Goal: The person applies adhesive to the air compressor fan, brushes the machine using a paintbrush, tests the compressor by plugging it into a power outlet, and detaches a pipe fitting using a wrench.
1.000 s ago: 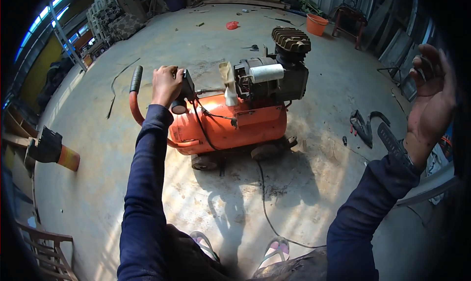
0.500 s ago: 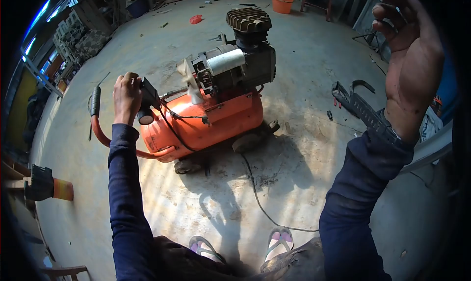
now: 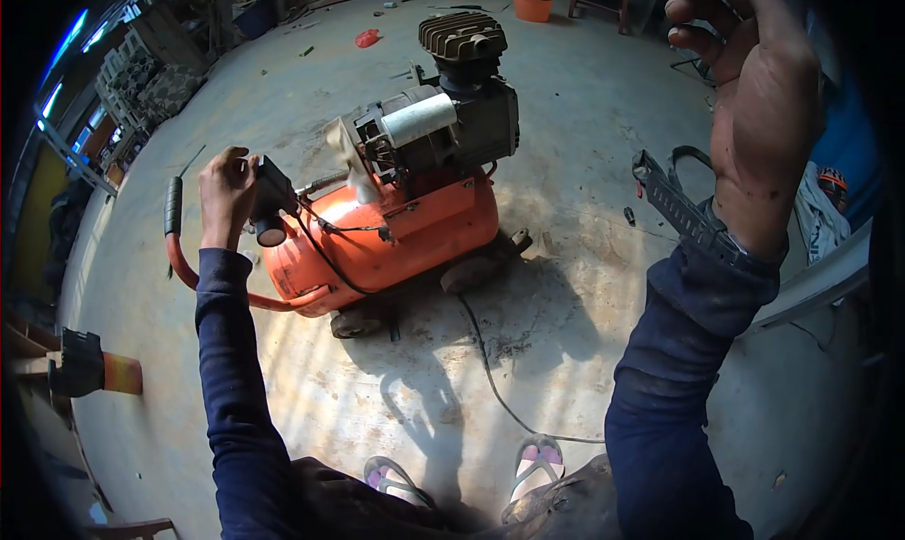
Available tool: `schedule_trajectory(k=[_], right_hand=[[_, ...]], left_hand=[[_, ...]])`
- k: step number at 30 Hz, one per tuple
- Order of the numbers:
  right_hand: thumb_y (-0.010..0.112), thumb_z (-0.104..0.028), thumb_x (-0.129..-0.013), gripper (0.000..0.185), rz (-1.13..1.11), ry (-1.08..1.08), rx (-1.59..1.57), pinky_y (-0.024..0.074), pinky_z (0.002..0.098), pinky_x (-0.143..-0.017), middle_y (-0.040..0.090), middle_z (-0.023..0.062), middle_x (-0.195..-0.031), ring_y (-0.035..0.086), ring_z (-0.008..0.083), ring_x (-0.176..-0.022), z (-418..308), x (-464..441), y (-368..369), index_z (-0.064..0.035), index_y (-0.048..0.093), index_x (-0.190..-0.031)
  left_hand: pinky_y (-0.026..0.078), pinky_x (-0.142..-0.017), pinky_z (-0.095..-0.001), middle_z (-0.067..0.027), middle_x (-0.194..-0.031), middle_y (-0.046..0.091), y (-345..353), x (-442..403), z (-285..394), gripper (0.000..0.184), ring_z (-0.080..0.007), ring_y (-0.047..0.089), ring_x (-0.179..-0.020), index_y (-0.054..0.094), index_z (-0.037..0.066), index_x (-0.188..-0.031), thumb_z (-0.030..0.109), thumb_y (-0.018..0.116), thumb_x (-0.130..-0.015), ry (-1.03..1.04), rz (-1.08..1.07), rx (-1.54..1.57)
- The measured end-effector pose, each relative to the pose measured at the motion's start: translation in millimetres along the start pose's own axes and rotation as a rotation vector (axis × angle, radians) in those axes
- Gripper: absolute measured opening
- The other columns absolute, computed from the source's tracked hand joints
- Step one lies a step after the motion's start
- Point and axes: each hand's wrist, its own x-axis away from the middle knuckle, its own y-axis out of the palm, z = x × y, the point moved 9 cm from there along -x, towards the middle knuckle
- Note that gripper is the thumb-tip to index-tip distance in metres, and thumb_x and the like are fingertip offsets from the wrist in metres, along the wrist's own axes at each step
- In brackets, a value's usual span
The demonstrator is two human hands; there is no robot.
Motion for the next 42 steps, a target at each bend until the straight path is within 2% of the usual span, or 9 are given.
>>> schedule_trajectory(k=[13,25,28,30,33,39,41,42], right_hand=[[0.054,-0.044,-0.093,0.037,0.035,-0.010,0.027,0.0451,0.0239,-0.059,0.060,0.0035,-0.078,0.057,0.0114,-0.065,-16.1,11.8,-1.1,-0.0094,0.063,-0.083],[0.055,-0.046,-0.092,0.037,0.048,-0.035,0.044,0.0438,0.0232,-0.059,0.060,0.0027,-0.077,0.056,0.0095,-0.064,-22.7,15.4,-3.8,-0.0109,0.062,-0.082],[0.054,-0.038,-0.095,0.037,-0.022,0.017,0.048,0.0511,0.0301,-0.072,0.066,0.0085,-0.086,0.063,0.0180,-0.076,-16.9,3.5,-5.9,-0.0041,0.067,-0.092],[0.052,-0.037,-0.096,0.036,-0.015,-0.011,0.007,0.0515,0.0305,-0.074,0.066,0.0088,-0.088,0.064,0.0182,-0.078,-17.4,-5.1,-10.4,-0.0042,0.067,-0.094],[0.048,-0.034,-0.099,0.035,0.014,-0.080,-0.113,0.0528,0.0315,-0.077,0.068,0.0096,-0.092,0.065,0.0189,-0.083,-20.5,-21.5,-21.8,-0.0046,0.067,-0.100],[0.041,-0.028,-0.104,0.036,0.098,-0.205,-0.336,0.0554,0.0335,-0.084,0.071,0.0113,-0.101,0.068,0.0203,-0.094,-4.3,-43.5,-42.4,-0.0053,0.068,-0.112],[0.040,-0.026,-0.103,0.036,0.269,-0.273,-0.129,0.0557,0.0331,-0.083,0.070,0.0115,-0.094,0.068,0.0221,-0.089,27.8,-15.8,-5.7,-0.0027,0.068,-0.108],[0.042,-0.027,-0.103,0.037,0.264,-0.397,0.095,0.0533,0.0389,-0.090,0.068,0.0142,-0.098,0.067,0.0261,-0.094,41.2,-0.5,26.4,0.0011,0.066,-0.110]], left_hand=[[0.056,-0.076,-0.0321,-0.0172,-0.089,0.074,-2.7,2.5,-0.1,0.023,-0.0242,0.074,-0.083,0.069,-0.003,-0.102,0.012,0.070,-0.086,-0.055,-0.069,0.041],[0.056,-0.079,-0.0329,-0.0177,-0.093,0.074,-2.8,1.5,0.5,0.024,-0.0254,0.074,-0.086,0.069,-0.004,-0.102,0.014,0.070,-0.086,-0.061,-0.077,0.044],[0.056,-0.079,-0.0325,-0.0182,-0.094,0.074,-5.1,2.4,8.0,0.025,-0.0266,0.074,-0.087,0.070,-0.004,-0.101,0.016,0.069,-0.086,-0.070,-0.082,0.033],[0.056,-0.079,-0.0323,-0.0185,-0.094,0.074,-7.0,3.6,8.9,0.026,-0.0272,0.074,-0.087,0.070,-0.004,-0.101,0.017,0.069,-0.086,-0.076,-0.074,0.032],[0.054,-0.077,-0.0388,-0.0207,-0.084,0.070,-7.0,5.0,9.1,0.027,-0.0343,0.070,-0.079,0.071,-0.003,-0.099,0.019,0.068,-0.084,-0.049,0.001,0.033],[0.053,-0.079,-0.0408,-0.0207,-0.088,0.069,-9.6,5.8,25.1,0.027,-0.0359,0.067,-0.082,0.071,-0.002,-0.101,0.020,0.066,-0.086,-0.050,-0.045,-0.007],[0.052,-0.080,-0.0411,-0.0208,-0.090,0.068,-10.8,9.6,27.8,0.027,-0.0362,0.066,-0.084,0.071,-0.002,-0.102,0.020,0.066,-0.086,-0.068,-0.074,0.004],[0.052,-0.080,-0.0411,-0.0208,-0.090,0.068,-11.5,11.0,28.1,0.027,-0.0362,0.066,-0.084,0.071,-0.002,-0.102,0.020,0.066,-0.086,-0.065,-0.071,0.004]])
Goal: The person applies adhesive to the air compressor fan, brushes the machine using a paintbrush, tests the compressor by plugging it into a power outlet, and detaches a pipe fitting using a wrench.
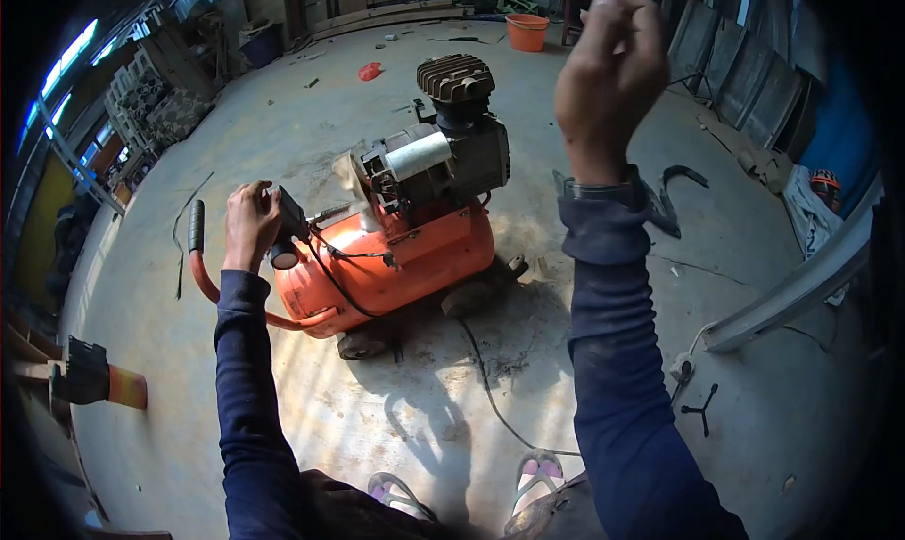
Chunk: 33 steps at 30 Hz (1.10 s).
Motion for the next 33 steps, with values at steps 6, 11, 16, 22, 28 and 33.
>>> schedule_trajectory(k=[6,11,16,22,28,33], right_hand=[[0.035,-0.040,-0.104,0.068,-0.618,0.012,0.217,0.0014,0.0591,-0.119,0.010,0.0158,-0.166,0.009,0.0339,-0.153,74.8,169.2,89.0,-0.0056,0.012,-0.159],[0.028,-0.050,-0.103,0.073,-0.754,0.018,0.221,-0.0024,0.0631,-0.117,0.006,0.0147,-0.166,0.007,0.0337,-0.153,72.7,186.4,111.2,-0.0075,0.009,-0.159],[0.025,-0.054,-0.103,0.075,-0.746,0.059,0.232,-0.0059,0.0618,-0.117,0.005,0.0152,-0.166,0.004,0.0358,-0.153,79.6,188.4,113.7,-0.0085,0.006,-0.159],[0.032,-0.051,-0.103,0.074,-0.706,0.037,0.240,0.0012,0.0661,-0.116,0.007,0.0139,-0.166,0.010,0.0360,-0.153,78.6,187.9,108.8,-0.0080,0.010,-0.159],[0.034,-0.048,-0.102,0.074,-0.677,0.060,0.191,-0.0009,0.0636,-0.117,0.006,0.0144,-0.166,0.006,0.0384,-0.152,75.5,189.3,105.5,-0.0093,0.008,-0.160],[0.034,-0.048,-0.102,0.073,-0.745,0.071,0.239,0.0005,0.0629,-0.117,0.005,0.0139,-0.166,0.004,0.0399,-0.152,77.5,193.3,113.4,-0.0116,0.007,-0.160]], left_hand=[[0.052,-0.081,-0.0392,-0.0199,-0.095,0.069,-6.9,0.1,2.3,0.028,-0.0344,0.067,-0.087,0.071,-0.001,-0.105,0.022,0.066,-0.088,0.064,0.021,-0.003],[0.053,-0.083,-0.0384,-0.0200,-0.100,0.070,-9.6,4.9,-0.8,0.030,-0.0338,0.068,-0.090,0.070,-0.002,-0.107,0.022,0.067,-0.089,0.029,-0.015,-0.019],[0.053,-0.084,-0.0387,-0.0202,-0.101,0.071,-7.0,5.1,-5.5,0.031,-0.0336,0.068,-0.092,0.069,-0.002,-0.108,0.022,0.067,-0.089,0.024,-0.033,0.021],[0.053,-0.084,-0.0386,-0.0204,-0.101,0.071,-5.7,4.1,-5.0,0.032,-0.0329,0.069,-0.092,0.069,-0.001,-0.110,0.023,0.067,-0.089,0.024,-0.024,0.026],[0.053,-0.083,-0.0383,-0.0205,-0.101,0.071,-4.0,3.4,-2.7,0.033,-0.0327,0.069,-0.091,0.069,-0.002,-0.109,0.023,0.067,-0.089,0.017,-0.018,0.025],[0.053,-0.083,-0.0384,-0.0207,-0.098,0.070,-4.2,3.4,-2.0,0.032,-0.0336,0.069,-0.090,0.069,-0.002,-0.108,0.022,0.066,-0.088,0.019,-0.012,0.026]])
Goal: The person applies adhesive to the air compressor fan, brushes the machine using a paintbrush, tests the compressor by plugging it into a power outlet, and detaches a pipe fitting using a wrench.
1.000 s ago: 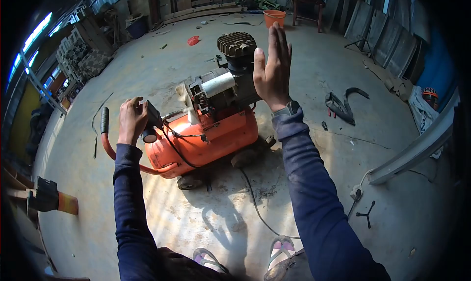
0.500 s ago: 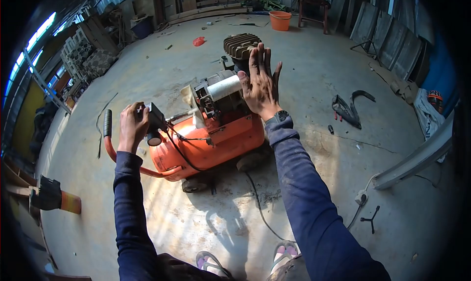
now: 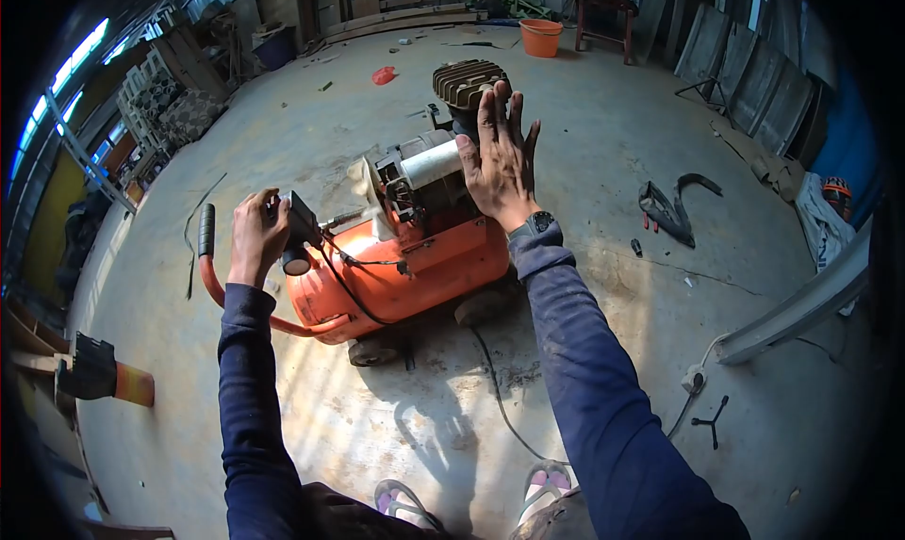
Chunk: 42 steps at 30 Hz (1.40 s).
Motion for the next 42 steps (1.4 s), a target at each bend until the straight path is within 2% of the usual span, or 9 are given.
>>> schedule_trajectory(k=[4,14,18,23,27,31,34,38,42], right_hand=[[0.037,-0.046,-0.102,0.073,0.040,-0.003,0.033,0.0083,0.0658,-0.116,0.009,0.0134,-0.166,0.010,0.0390,-0.152,-2.2,-0.1,-1.8,-0.0100,0.011,-0.160],[0.037,-0.045,-0.102,0.073,0.080,0.024,-0.066,0.0069,0.0628,-0.117,0.008,0.0144,-0.166,0.005,0.0408,-0.152,0.9,-0.5,-10.9,-0.0095,0.010,-0.160],[0.038,-0.044,-0.102,0.073,0.089,0.017,-0.065,0.0081,0.0626,-0.117,0.009,0.0147,-0.166,0.004,0.0409,-0.152,1.2,-1.5,-14.9,-0.0088,0.010,-0.159],[0.037,-0.044,-0.102,0.072,0.077,0.005,-0.062,0.0089,0.0629,-0.117,0.009,0.0147,-0.166,0.004,0.0412,-0.152,-3.2,-3.0,-17.9,-0.0084,0.011,-0.159],[0.037,-0.044,-0.102,0.072,0.085,0.014,-0.066,0.0093,0.0629,-0.117,0.009,0.0148,-0.166,0.004,0.0416,-0.152,0.8,-2.7,-21.9,-0.0078,0.012,-0.159],[0.040,-0.042,-0.102,0.072,0.119,0.019,-0.067,0.0112,0.0663,-0.115,0.012,0.0160,-0.165,0.008,0.0442,-0.151,4.1,-4.7,-22.7,-0.0063,0.013,-0.159],[0.041,-0.041,-0.101,0.072,0.144,0.021,-0.074,0.0124,0.0680,-0.114,0.014,0.0168,-0.165,0.010,0.0456,-0.150,5.4,-6.7,-22.2,-0.0054,0.014,-0.158],[0.042,-0.042,-0.101,0.072,0.179,0.028,-0.091,0.0132,0.0683,-0.114,0.015,0.0175,-0.164,0.011,0.0461,-0.150,10.3,-9.5,-24.7,-0.0045,0.016,-0.158],[0.042,-0.042,-0.101,0.072,0.206,0.040,-0.112,0.0137,0.0682,-0.114,0.016,0.0180,-0.164,0.011,0.0463,-0.150,13.9,-11.0,-29.8,-0.0029,0.018,-0.157]], left_hand=[[0.053,-0.082,-0.0399,-0.0218,-0.095,0.069,-1.5,0.9,-4.4,0.030,-0.0358,0.068,-0.088,0.069,-0.004,-0.106,0.020,0.066,-0.088,0.013,0.016,0.002],[0.053,-0.079,-0.0372,-0.0187,-0.096,0.071,4.4,-0.8,-11.5,0.022,-0.0327,0.069,-0.089,0.070,0.000,-0.107,0.013,0.066,-0.090,0.127,0.081,-0.014],[0.053,-0.076,-0.0363,-0.0178,-0.092,0.070,9.0,-1.6,-24.4,0.018,-0.0321,0.069,-0.085,0.071,0.001,-0.104,0.008,0.066,-0.089,0.067,0.123,0.101],[0.053,-0.073,-0.0364,-0.0168,-0.089,0.069,8.7,-2.1,-28.8,0.015,-0.0316,0.069,-0.082,0.071,0.001,-0.100,0.007,0.066,-0.088,0.052,0.215,0.026],[0.051,-0.072,-0.0408,-0.0180,-0.088,0.066,12.0,-2.3,-31.2,0.014,-0.0346,0.066,-0.081,0.072,0.002,-0.099,0.008,0.067,-0.088,0.045,0.214,0.066],[0.052,-0.075,-0.0409,-0.0189,-0.089,0.067,7.6,-1.3,-27.3,0.017,-0.0353,0.067,-0.082,0.072,0.001,-0.100,0.013,0.066,-0.090,-0.029,0.170,0.064],[0.053,-0.082,-0.0399,-0.0176,-0.100,0.071,-15.2,6.9,-3.4,0.027,-0.0357,0.069,-0.088,0.072,-0.002,-0.103,0.021,0.063,-0.094,0.103,0.375,-0.102],[0.052,-0.089,-0.0412,-0.0222,-0.107,0.069,-18.1,9.4,9.4,0.031,-0.0386,0.068,-0.096,0.070,-0.005,-0.104,0.023,0.060,-0.094,0.183,0.403,-0.107],[0.051,-0.094,-0.0402,-0.0220,-0.111,0.069,-5.1,7.7,9.9,0.032,-0.0377,0.067,-0.105,0.070,-0.005,-0.106,0.022,0.059,-0.095,0.075,0.179,-0.062]])
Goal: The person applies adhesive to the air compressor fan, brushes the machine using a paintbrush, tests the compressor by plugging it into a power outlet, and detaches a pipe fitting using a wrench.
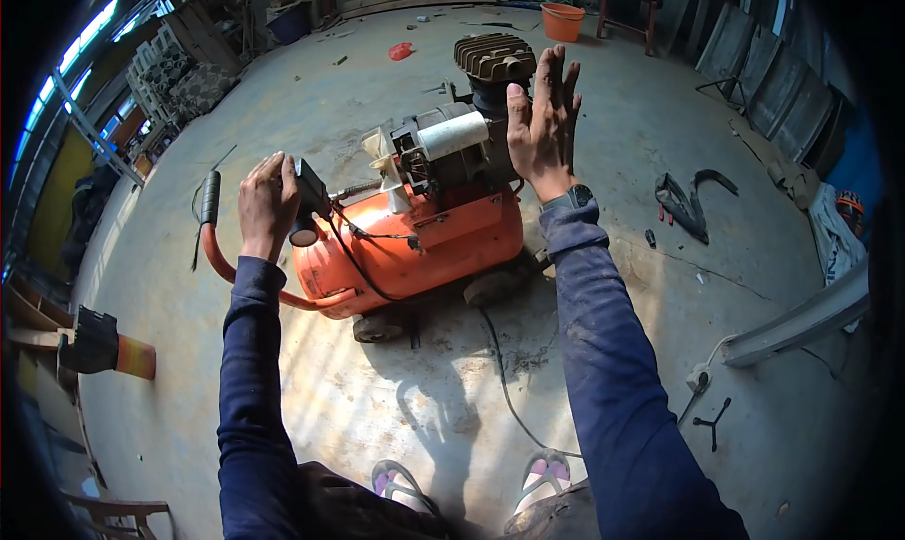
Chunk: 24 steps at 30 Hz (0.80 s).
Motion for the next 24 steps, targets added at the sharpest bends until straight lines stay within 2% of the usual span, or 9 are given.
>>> schedule_trajectory(k=[5,16,24], right_hand=[[0.042,-0.042,-0.102,0.071,0.033,0.011,-0.021,0.0146,0.0670,-0.114,0.018,0.0189,-0.163,0.013,0.0469,-0.149,2.1,-3.1,-7.5,-0.0010,0.021,-0.156],[0.042,-0.041,-0.102,0.070,0.081,0.016,-0.023,0.0164,0.0653,-0.115,0.024,0.0206,-0.161,0.018,0.0480,-0.147,10.4,-5.5,-10.8,0.0002,0.024,-0.155],[0.043,-0.041,-0.102,0.068,0.142,-0.011,-0.022,0.0214,0.0641,-0.114,0.028,0.0214,-0.159,0.022,0.0489,-0.146,-0.2,-17.8,-27.7,0.0010,0.027,-0.153]], left_hand=[[0.051,-0.095,-0.0396,-0.0215,-0.109,0.069,11.6,5.2,-4.9,0.031,-0.0366,0.065,-0.108,0.070,-0.004,-0.107,0.021,0.058,-0.094,0.036,-0.010,-0.051],[0.055,-0.089,-0.0387,-0.0222,-0.111,0.069,14.7,15.3,-1.6,0.031,-0.0368,0.069,-0.099,0.070,-0.001,-0.113,0.022,0.060,-0.094,0.097,0.029,-0.110],[0.055,-0.083,-0.0342,-0.0203,-0.103,0.072,15.7,4.0,-29.3,0.031,-0.0308,0.072,-0.088,0.070,-0.001,-0.114,0.021,0.066,-0.092,-0.009,-0.086,0.029]])
